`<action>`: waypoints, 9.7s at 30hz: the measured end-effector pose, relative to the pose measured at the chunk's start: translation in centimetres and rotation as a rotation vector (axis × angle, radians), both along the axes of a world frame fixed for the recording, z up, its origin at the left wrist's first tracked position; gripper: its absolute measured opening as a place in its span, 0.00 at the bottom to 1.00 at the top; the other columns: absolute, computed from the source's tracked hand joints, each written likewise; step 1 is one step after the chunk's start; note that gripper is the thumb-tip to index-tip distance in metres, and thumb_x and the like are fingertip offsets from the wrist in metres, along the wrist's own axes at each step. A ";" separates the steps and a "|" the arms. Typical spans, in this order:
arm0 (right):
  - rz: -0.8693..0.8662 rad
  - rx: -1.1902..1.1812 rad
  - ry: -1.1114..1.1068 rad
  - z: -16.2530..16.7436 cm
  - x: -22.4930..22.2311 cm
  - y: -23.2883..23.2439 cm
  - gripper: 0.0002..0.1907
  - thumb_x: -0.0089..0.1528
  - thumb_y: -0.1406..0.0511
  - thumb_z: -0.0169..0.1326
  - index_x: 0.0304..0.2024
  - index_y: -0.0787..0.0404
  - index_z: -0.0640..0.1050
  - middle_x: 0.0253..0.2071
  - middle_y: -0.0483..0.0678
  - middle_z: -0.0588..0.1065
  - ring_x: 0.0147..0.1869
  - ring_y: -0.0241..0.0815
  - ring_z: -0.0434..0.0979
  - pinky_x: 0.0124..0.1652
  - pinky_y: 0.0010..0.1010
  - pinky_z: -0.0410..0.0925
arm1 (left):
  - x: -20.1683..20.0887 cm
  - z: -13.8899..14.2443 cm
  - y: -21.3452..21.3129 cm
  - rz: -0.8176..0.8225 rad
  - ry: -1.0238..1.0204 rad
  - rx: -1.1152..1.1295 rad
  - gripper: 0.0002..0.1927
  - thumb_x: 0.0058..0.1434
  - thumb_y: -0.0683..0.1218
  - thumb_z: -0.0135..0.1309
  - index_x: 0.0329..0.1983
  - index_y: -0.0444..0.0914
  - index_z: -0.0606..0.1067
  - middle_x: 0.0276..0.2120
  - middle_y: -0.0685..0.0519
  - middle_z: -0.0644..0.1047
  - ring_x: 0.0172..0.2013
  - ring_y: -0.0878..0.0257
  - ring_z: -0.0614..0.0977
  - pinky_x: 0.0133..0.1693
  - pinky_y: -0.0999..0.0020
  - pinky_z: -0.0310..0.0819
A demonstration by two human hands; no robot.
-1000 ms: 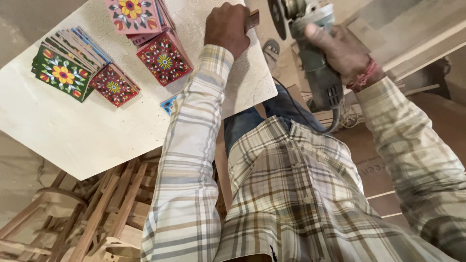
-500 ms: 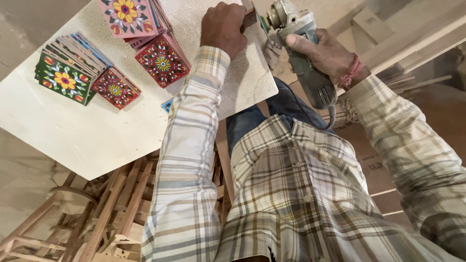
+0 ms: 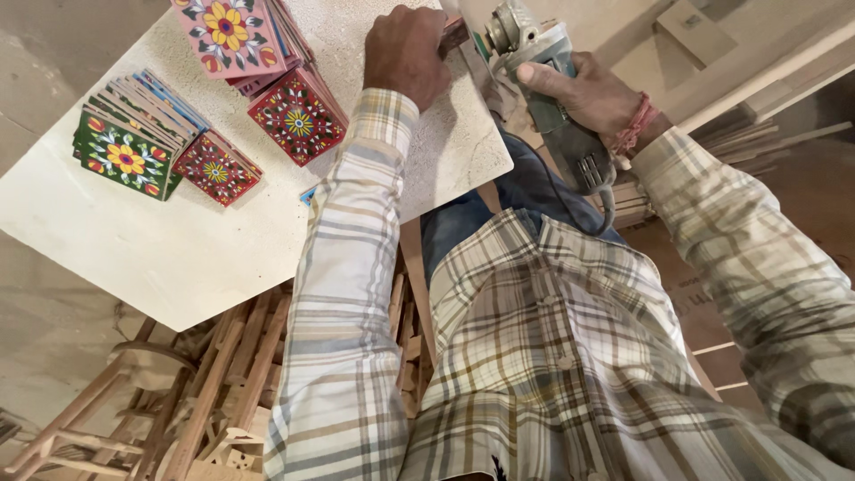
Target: The person stands at a workbench holding painted wooden boxes and uses an angle grinder to grind and smooth their edges, picking up boxes one at a time, turning them to grind different sides, and placing them back on the table with other finished boxes.
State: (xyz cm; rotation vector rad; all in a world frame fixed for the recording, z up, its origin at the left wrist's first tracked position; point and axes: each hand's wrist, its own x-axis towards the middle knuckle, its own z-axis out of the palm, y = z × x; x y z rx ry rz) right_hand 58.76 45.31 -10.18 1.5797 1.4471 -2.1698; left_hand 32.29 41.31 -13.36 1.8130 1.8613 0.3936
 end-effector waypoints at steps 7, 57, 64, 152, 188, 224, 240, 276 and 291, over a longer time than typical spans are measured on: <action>-0.018 0.057 0.097 -1.2 -0.5 0.3 0.34 0.64 0.43 0.57 0.55 0.64 0.74 0.39 0.45 0.78 0.36 0.36 0.81 0.36 0.29 0.78 | 0.1 0.0 0.4 -0.023 0.046 -0.066 0.08 0.48 0.39 0.63 0.32 0.38 0.81 0.30 0.40 0.80 0.34 0.42 0.81 0.40 0.46 0.75; -0.283 -0.110 0.092 1.4 8.1 -4.9 0.30 0.68 0.42 0.51 0.50 0.61 0.76 0.37 0.41 0.74 0.35 0.30 0.73 0.34 0.26 0.71 | 1.7 3.5 -7.0 0.612 -0.749 -0.161 0.09 0.62 0.42 0.59 0.42 0.32 0.83 0.33 0.46 0.85 0.31 0.60 0.86 0.34 0.65 0.80; -0.247 -0.086 0.054 2.0 7.7 -5.3 0.31 0.67 0.42 0.49 0.51 0.62 0.76 0.35 0.44 0.76 0.34 0.34 0.76 0.34 0.27 0.73 | 2.9 2.4 -6.8 0.362 -0.058 -0.053 0.15 0.59 0.42 0.58 0.49 0.34 0.80 0.39 0.41 0.80 0.40 0.44 0.83 0.45 0.51 0.77; -0.052 -0.048 0.309 5.0 0.4 0.0 0.38 0.66 0.38 0.51 0.56 0.65 0.74 0.38 0.51 0.78 0.40 0.40 0.81 0.40 0.33 0.76 | 2.9 0.7 -3.6 0.054 0.150 -0.138 0.10 0.49 0.40 0.63 0.36 0.41 0.83 0.28 0.42 0.81 0.31 0.45 0.84 0.37 0.53 0.81; 0.033 -0.076 0.099 0.6 1.1 -0.5 0.34 0.63 0.42 0.57 0.50 0.66 0.76 0.35 0.51 0.78 0.34 0.39 0.80 0.33 0.32 0.76 | 3.6 0.7 -4.2 0.050 0.157 -0.021 0.08 0.47 0.39 0.62 0.33 0.38 0.81 0.30 0.43 0.81 0.32 0.46 0.83 0.37 0.51 0.78; -0.120 -0.096 0.179 5.9 4.3 -2.4 0.16 0.63 0.62 0.60 0.46 0.67 0.78 0.34 0.50 0.79 0.36 0.39 0.80 0.37 0.31 0.74 | 0.3 8.0 -9.7 0.761 -0.821 -0.136 0.10 0.58 0.43 0.63 0.38 0.30 0.82 0.32 0.48 0.85 0.30 0.64 0.85 0.33 0.68 0.81; -0.085 -0.416 0.155 4.6 -10.7 -7.3 0.24 0.61 0.53 0.59 0.49 0.64 0.74 0.34 0.51 0.78 0.34 0.41 0.80 0.34 0.34 0.76 | -4.8 15.7 -18.4 0.966 -1.512 0.135 0.12 0.61 0.38 0.61 0.47 0.30 0.78 0.39 0.51 0.84 0.37 0.66 0.84 0.41 0.68 0.82; -0.481 -0.075 0.556 16.7 -5.6 -21.9 0.40 0.64 0.51 0.64 0.67 0.71 0.67 0.53 0.56 0.76 0.51 0.49 0.79 0.50 0.42 0.75 | -8.9 10.2 -18.6 0.469 -0.410 0.023 0.21 0.65 0.42 0.45 0.58 0.28 0.74 0.42 0.32 0.80 0.43 0.38 0.83 0.48 0.48 0.76; -0.491 -0.024 0.335 17.6 4.9 -14.5 0.32 0.68 0.48 0.54 0.59 0.69 0.71 0.43 0.53 0.77 0.39 0.42 0.81 0.38 0.34 0.76 | -2.7 6.0 -3.0 0.091 0.008 -0.235 0.11 0.61 0.46 0.51 0.40 0.40 0.82 0.36 0.40 0.81 0.38 0.42 0.82 0.44 0.45 0.77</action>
